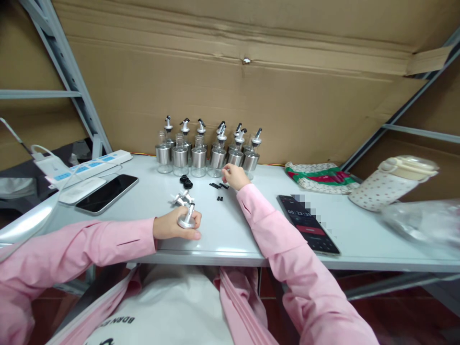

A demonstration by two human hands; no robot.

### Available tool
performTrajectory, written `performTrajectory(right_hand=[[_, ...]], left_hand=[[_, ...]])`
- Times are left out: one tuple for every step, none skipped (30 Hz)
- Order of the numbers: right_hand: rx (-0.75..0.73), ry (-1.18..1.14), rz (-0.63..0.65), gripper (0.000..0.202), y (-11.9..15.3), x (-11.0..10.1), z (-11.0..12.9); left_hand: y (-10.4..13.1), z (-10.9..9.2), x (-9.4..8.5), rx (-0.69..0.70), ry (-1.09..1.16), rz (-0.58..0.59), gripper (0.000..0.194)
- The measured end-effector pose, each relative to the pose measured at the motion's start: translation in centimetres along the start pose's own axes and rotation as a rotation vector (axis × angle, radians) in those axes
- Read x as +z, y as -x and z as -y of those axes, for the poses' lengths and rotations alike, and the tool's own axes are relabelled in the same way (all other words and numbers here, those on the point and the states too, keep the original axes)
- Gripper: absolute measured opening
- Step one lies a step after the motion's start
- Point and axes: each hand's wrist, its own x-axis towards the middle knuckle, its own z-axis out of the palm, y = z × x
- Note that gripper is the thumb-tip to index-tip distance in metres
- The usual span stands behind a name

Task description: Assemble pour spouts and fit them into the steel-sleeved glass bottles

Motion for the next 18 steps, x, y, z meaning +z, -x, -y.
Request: performTrajectory(right_hand=[[-0.001, -0.010, 0.001, 0.022, 0.0, -0.2, 0.1], [-0.001, -0.012, 0.009, 0.023, 0.1, -0.5, 0.1], [0.000, -0.007, 0.022, 0.023, 0.2, -0.7, 0.1], [0.003, 0.001, 0.039, 0.025, 0.2, -0.9, 0.1], [0.006, 0.012, 0.060, 0.027, 0.3, -1.0, 0.2], [0.010, 0.021, 0.079, 0.029, 0.4, -1.0, 0.2], [0.011, 0.024, 0.092, 0.031, 0.5, -1.0, 0.3], [0.008, 0.022, 0.101, 0.032, 0.5, -0.9, 0.4], [0.004, 0.019, 0.107, 0.032, 0.6, -0.8, 0.5], [-0.002, 0.014, 0.112, 0.033, 0.6, -0.6, 0.5], [-0.006, 0.004, 0.120, 0.033, 0.7, -0.5, 0.6], [-0.008, -0.013, 0.127, 0.033, 0.6, -0.4, 0.7], [-0.011, -0.033, 0.130, 0.033, 0.6, -0.3, 0.8], [-0.014, -0.054, 0.119, 0.032, 0.7, -0.4, 0.9], [-0.022, -0.074, 0.083, 0.031, 0.8, -0.5, 1.2], [-0.037, -0.098, 0.022, 0.029, 1.1, -0.8, 1.6], [-0.061, -0.119, -0.055, 0.026, 1.6, -1.3, 2.1], [-0.101, -0.141, -0.148, 0.024, 2.5, -1.9, 2.9]], left_hand=[[0.0, 0.0, 0.0, -0.002, 0.001, -0.001, 0.042], [0.0, 0.0, 0.0, -0.004, 0.004, -0.003, 0.042], [0.0, 0.0, 0.0, -0.006, 0.008, -0.004, 0.042], [0.0, -0.1, 0.1, -0.006, 0.012, -0.005, 0.041], [0.0, -0.1, 0.1, -0.004, 0.018, -0.008, 0.041], [0.0, 0.0, 0.1, 0.000, 0.024, -0.012, 0.041], [-0.1, 0.0, 0.1, 0.005, 0.030, -0.013, 0.041], [-0.1, 0.1, 0.0, 0.009, 0.035, -0.016, 0.041], [-0.2, 0.2, 0.0, 0.012, 0.040, -0.019, 0.041], [-0.2, 0.3, 0.0, 0.012, 0.043, -0.022, 0.041], [-0.3, 0.3, -0.1, 0.008, 0.044, -0.026, 0.040], [-0.3, 0.3, 0.0, -0.001, 0.041, -0.032, 0.040], [-0.3, 0.1, 0.1, -0.013, 0.035, -0.040, 0.040], [-0.2, -0.1, 0.3, -0.028, 0.024, -0.047, 0.040], [0.0, -0.5, 0.6, -0.045, 0.008, -0.055, 0.038], [0.3, -1.0, 1.0, -0.063, -0.011, -0.070, 0.036], [0.8, -1.6, 1.6, -0.084, -0.031, -0.077, 0.033], [1.5, -2.2, 2.1, -0.105, -0.052, -0.102, 0.029]])
